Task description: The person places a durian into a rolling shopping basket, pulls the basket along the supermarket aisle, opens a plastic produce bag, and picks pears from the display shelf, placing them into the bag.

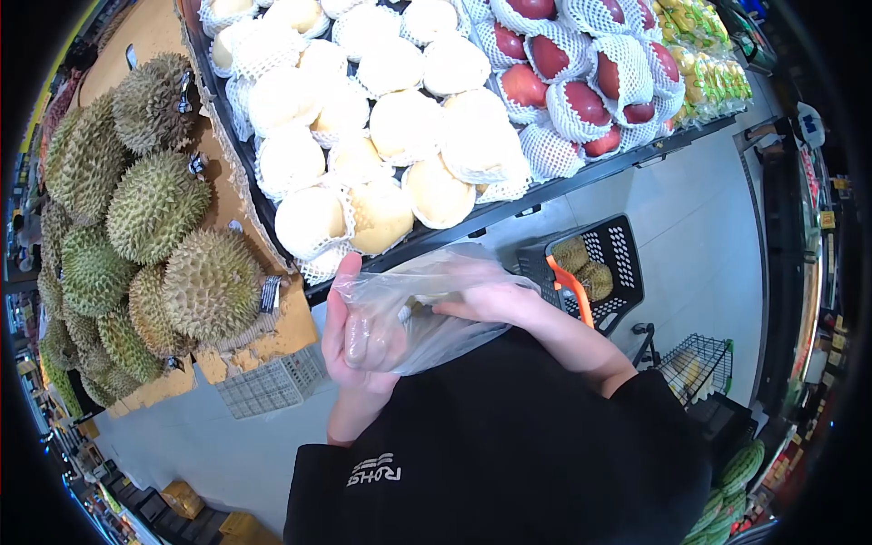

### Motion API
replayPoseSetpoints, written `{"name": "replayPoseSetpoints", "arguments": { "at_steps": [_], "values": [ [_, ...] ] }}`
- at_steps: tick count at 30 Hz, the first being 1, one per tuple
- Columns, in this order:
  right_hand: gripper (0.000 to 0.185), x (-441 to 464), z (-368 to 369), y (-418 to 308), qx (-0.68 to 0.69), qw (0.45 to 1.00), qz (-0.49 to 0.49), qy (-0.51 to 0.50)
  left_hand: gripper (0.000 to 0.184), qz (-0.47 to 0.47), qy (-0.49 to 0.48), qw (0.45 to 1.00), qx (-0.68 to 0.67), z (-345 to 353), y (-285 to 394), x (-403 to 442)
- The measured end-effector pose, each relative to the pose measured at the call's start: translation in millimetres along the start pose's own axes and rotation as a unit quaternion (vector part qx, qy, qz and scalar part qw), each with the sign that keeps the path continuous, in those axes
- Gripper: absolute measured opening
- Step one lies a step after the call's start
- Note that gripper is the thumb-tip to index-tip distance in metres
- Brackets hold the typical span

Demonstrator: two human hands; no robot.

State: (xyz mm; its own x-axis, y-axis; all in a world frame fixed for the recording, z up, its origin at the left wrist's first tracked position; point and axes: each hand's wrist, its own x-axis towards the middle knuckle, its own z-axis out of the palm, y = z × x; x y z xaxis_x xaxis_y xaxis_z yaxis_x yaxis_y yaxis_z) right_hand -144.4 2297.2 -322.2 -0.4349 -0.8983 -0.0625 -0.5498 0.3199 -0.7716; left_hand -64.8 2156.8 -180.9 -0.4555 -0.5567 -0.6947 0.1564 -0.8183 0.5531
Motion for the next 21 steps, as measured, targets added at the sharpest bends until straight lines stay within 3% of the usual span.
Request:
{"name": "replayPoseSetpoints", "arguments": {
  "at_steps": [1,3,6,8,9,11,12,13,14,16,21],
  "values": [
    [0.045,1.8,-7.6,-7.1,0.01,1.0,-0.006,0.003,0.05,-0.059,-0.184,0.977,-0.087,-34.9,-1.1,19.3],
    [0.044,3.0,-20.7,-16.9,0.018,1.0,-0.012,0.006,0.05,-0.115,-0.362,0.909,-0.17,-47.0,-1.0,26.4],
    [0.041,1.3,-41.0,-25.8,0.055,0.998,-0.01,0.009,0.049,-0.136,-0.358,0.904,-0.192,-48.8,-3.1,28.1],
    [0.032,-5.1,-68.0,-27.0,0.138,0.988,-0.064,-0.042,0.049,-0.149,-0.44,0.859,-0.214,-54.3,-4.8,34.5],
    [0.022,-8.9,-80.6,-32.1,0.244,0.969,-0.042,0.015,0.049,-0.15,-0.441,0.858,-0.215,-54.2,-5.4,35.1],
    [0.018,-5.5,-104.0,-26.7,0.226,0.959,0.0,0.169,0.05,-0.15,-0.461,0.846,-0.224,-53.9,-6.1,35.6],
    [0.023,5.2,-111.7,-20.3,0.087,0.956,-0.007,0.28,0.05,-0.149,-0.461,0.845,-0.224,-54.0,-6.7,35.9],
    [0.039,14.6,-122.5,-7.0,-0.071,0.946,-0.035,0.314,0.05,-0.143,-0.463,0.847,-0.219,-54.0,-7.3,36.1],
    [0.066,22.5,-128.1,4.0,-0.086,0.953,-0.013,0.291,0.05,-0.137,-0.465,0.848,-0.213,-53.2,-7.4,36.3],
    [0.089,35.6,-131.8,30.4,-0.168,0.959,0.019,0.226,0.05,-0.132,-0.46,0.853,-0.208,-53.0,-7.3,35.6],
    [0.101,53.8,-147.2,51.9,-0.129,0.978,0.0,0.164,0.049,-0.121,-0.458,0.857,-0.202,-52.6,-8.2,34.9]
  ]
}}
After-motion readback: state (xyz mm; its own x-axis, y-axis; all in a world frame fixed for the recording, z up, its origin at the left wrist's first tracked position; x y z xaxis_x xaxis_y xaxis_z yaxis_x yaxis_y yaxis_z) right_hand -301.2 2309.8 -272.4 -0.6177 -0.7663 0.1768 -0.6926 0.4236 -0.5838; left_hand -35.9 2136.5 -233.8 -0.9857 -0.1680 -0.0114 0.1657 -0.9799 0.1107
